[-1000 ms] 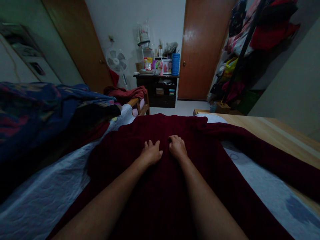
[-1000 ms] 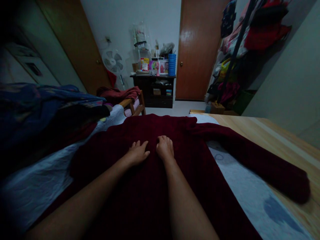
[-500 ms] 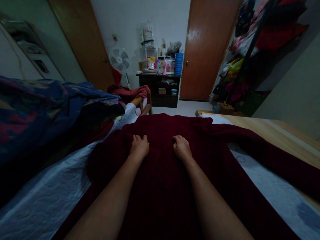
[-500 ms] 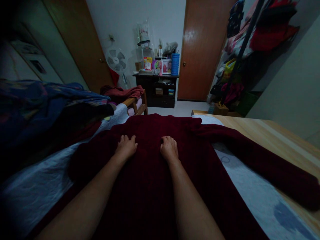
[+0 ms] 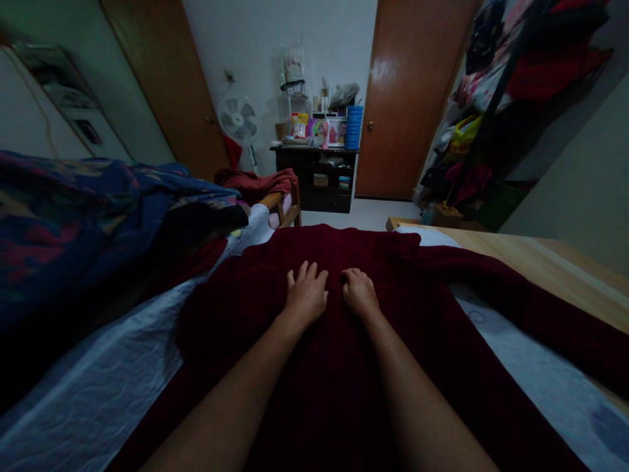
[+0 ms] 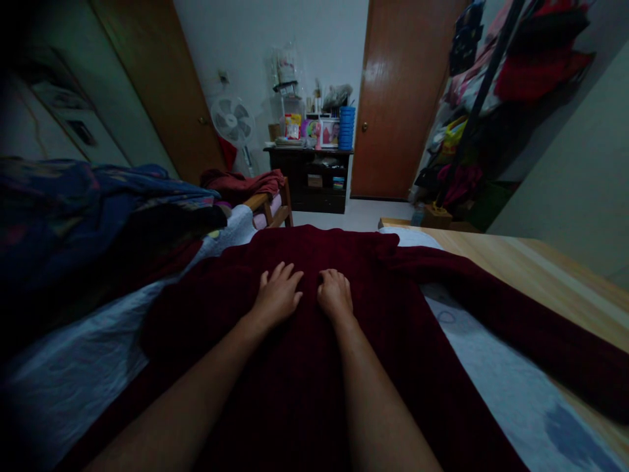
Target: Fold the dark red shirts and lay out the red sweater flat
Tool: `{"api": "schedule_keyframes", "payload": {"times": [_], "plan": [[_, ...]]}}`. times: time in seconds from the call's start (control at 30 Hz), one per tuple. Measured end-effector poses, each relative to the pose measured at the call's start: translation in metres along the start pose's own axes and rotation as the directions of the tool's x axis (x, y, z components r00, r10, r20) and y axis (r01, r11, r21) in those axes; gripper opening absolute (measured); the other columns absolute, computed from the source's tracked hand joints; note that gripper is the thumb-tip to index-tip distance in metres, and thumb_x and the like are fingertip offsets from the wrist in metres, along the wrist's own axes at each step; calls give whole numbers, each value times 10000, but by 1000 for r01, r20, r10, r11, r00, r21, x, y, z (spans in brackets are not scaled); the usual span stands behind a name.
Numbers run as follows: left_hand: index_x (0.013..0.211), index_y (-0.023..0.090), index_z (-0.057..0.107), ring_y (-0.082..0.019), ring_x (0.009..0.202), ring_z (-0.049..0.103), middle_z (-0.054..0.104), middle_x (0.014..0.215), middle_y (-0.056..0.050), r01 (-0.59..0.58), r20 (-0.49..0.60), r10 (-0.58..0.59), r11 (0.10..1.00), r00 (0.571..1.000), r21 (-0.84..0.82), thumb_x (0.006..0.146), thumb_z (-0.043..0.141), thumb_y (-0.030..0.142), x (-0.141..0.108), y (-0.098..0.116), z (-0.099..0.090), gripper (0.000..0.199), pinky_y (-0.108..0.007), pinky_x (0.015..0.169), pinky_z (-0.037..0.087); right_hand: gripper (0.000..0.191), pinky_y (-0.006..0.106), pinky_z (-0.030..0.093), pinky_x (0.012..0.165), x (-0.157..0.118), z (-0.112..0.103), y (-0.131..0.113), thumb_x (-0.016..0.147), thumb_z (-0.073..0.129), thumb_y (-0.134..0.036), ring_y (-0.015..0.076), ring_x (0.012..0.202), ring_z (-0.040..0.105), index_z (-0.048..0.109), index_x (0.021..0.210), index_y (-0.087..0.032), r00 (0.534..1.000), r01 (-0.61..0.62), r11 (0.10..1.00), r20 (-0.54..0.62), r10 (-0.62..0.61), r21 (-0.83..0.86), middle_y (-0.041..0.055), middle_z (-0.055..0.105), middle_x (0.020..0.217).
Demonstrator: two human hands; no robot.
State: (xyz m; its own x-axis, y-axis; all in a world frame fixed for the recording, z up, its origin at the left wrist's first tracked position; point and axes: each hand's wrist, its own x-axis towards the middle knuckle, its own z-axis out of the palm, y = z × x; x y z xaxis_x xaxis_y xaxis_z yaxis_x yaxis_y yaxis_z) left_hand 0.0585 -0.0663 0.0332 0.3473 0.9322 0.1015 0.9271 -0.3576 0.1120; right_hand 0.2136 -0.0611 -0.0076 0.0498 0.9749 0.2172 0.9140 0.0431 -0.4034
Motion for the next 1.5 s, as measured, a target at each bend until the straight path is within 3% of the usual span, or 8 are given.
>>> {"api": "schedule_keyframes", "payload": {"times": [0.13,0.3,0.5,0.67,1.07,1.27,1.4,1.5], "plan": [[1282,245,539,-393,1388,265,480,1417,-125,161,-168,-135,975,976,152,844,521,338,3,-29,-15,448,-659,1097,122,371,318,340,982,0,-1,-1,869,428,-133,206,1107,527,615,1181,-207,1000,-3,1000,-6,3,19,75,619,1208],[1142,190,631,-318,1114,574,641,1175,-146,212,74,-229,959,971,186,851,502,345,7,-58,-10,354,-533,1072,274,355,316,348,965,-2,-1,-1,869,426,-141,204,1083,533,625,1155,-206,1000,3,1000,-17,-2,26,69,624,1188],[1264,242,559,-441,1374,272,391,1486,-152,340,-185,-300,905,936,253,790,587,432,9,-64,-9,512,-641,1094,107,342,312,345,965,-2,0,0,879,422,-156,206,1082,533,626,1150,-199,1000,4,1000,-28,-3,26,67,624,1182],[1214,161,583,-359,1089,596,622,1193,-196,358,-12,-366,902,931,240,827,543,403,9,-69,-18,458,-508,981,372,348,313,342,968,-1,1,0,879,422,-153,204,1089,529,622,1159,-202,1000,4,1000,-17,-4,29,68,617,1201],[1039,199,705,-290,1012,662,704,1100,-149,335,302,-385,919,872,206,850,444,203,9,-85,-37,322,-356,772,502,361,313,335,982,0,1,1,883,416,-161,207,1103,526,618,1178,-210,1000,3,1000,-15,-3,30,71,614,1210],[1244,158,568,-274,1175,553,628,1226,-139,118,-63,-109,980,992,157,897,361,151,11,-57,-9,405,-432,1003,393,361,314,331,989,0,2,2,878,418,-159,209,1116,520,617,1176,-204,1000,8,999,-12,-7,39,73,612,1215],[1410,165,399,-218,1339,408,457,1455,-107,-92,75,99,992,992,-92,946,348,250,13,-29,16,475,-377,1106,318,375,316,341,971,1,2,2,868,424,-148,211,1102,525,610,1189,-203,1000,2,1000,-7,-2,16,78,609,1223],[1454,264,334,-326,1430,233,300,1561,-57,-15,166,37,991,986,-132,956,343,370,12,-25,29,510,-601,1118,213,380,317,340,970,0,2,1,870,423,-150,211,1105,522,604,1198,-208,1000,-4,1000,-7,5,9,77,607,1230]]}}
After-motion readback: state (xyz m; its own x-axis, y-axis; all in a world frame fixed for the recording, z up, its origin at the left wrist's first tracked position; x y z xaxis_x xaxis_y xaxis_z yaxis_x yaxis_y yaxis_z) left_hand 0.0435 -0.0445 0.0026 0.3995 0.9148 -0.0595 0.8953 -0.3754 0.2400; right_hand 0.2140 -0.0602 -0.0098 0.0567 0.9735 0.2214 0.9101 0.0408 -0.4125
